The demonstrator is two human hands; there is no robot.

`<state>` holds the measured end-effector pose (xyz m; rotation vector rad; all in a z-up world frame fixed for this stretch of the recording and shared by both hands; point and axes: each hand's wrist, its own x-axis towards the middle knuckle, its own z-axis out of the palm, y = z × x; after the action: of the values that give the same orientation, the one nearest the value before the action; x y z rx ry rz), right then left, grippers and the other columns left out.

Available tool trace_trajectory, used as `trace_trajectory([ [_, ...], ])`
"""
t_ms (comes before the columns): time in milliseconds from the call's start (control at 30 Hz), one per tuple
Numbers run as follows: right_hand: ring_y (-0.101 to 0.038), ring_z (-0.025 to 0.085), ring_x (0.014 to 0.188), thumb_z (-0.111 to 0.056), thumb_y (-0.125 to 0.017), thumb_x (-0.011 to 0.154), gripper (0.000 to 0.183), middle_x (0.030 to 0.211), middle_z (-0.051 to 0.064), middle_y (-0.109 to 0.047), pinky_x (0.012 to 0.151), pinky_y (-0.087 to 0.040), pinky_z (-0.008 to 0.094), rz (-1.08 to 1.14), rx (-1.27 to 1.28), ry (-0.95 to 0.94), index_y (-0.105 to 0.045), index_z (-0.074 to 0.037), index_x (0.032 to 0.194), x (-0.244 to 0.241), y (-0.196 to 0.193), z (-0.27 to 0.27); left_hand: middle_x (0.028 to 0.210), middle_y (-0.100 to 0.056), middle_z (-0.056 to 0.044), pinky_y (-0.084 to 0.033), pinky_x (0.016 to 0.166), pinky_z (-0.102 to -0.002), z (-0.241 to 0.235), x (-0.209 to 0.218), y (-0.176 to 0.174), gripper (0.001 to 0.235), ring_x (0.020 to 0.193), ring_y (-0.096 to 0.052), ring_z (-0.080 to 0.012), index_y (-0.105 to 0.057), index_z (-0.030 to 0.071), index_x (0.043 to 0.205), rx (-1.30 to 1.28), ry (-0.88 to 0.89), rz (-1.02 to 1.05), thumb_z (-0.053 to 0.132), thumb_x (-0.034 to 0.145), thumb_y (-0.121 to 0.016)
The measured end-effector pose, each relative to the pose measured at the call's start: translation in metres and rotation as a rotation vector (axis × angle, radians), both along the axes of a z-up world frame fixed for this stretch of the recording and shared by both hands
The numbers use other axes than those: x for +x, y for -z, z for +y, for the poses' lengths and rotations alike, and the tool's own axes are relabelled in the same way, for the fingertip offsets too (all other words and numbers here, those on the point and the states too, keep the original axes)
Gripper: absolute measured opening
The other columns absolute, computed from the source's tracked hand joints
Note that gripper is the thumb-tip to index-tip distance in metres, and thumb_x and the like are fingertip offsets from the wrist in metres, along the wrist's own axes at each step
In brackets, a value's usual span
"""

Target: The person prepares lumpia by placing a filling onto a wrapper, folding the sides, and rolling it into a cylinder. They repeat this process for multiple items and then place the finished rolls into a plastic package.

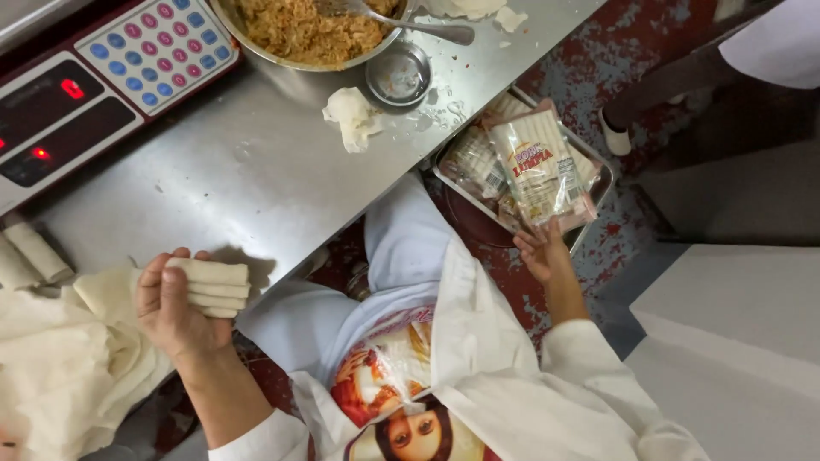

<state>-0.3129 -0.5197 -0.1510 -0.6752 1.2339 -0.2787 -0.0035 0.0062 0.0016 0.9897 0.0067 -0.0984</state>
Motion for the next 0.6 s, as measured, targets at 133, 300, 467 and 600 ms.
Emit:
trace_trajectory([
  [133,-0.063,0.013,0.055,-0.04,-0.054,0.114,0.03,0.077,0.007,-0.07,0.041,-0.041,0.02,0.197,-0.204,0.166,-0.057,-0.016,0.096,0.024,-0.026,-0.009,0.126,-0.077,-0.006,-0.069,0.104,-0.04,0.002,0.0,0.004,0.015,0.113,-0.076,-0.0261,-0.078,0.02,0.122,-0.069,-0.022,0.022,0.021,0.107,-0.079],
  [300,-0.051,0.01,0.045,-0.009,-0.046,0.104,0.026,0.06,-0.002,-0.053,0.034,-0.038,0.025,0.015,-0.585,0.251,-0.052,-0.016,0.08,0.077,-0.122,-0.025,0.126,-0.077,-0.005,-0.067,0.108,-0.039,0.0,-0.002,0.003,0.015,0.114,-0.076,-0.0262,-0.078,0.021,0.122,-0.042,-0.058,0.001,0.021,0.107,-0.078],
  [467,-0.06,0.013,0.044,-0.032,-0.057,0.116,0.036,0.059,0.001,-0.063,0.043,-0.052,0.024,-0.219,-0.517,0.276,-0.065,-0.009,0.09,0.108,-0.161,-0.084,0.125,-0.078,-0.006,-0.069,0.105,-0.04,-0.004,-0.003,-0.004,0.012,0.112,-0.077,-0.0272,-0.08,0.017,0.117,-0.022,-0.093,0.043,0.018,0.106,-0.078],
  [600,-0.062,0.009,0.051,-0.044,-0.069,0.108,0.034,0.066,-0.002,-0.067,0.045,-0.046,0.022,0.0,-0.575,0.251,-0.065,-0.016,0.09,0.041,-0.155,-0.189,0.123,-0.079,-0.008,-0.07,0.1,-0.043,-0.006,-0.001,0.005,0.011,0.108,-0.078,-0.028,-0.081,0.015,0.116,-0.031,-0.091,0.008,0.015,0.105,-0.078],
])
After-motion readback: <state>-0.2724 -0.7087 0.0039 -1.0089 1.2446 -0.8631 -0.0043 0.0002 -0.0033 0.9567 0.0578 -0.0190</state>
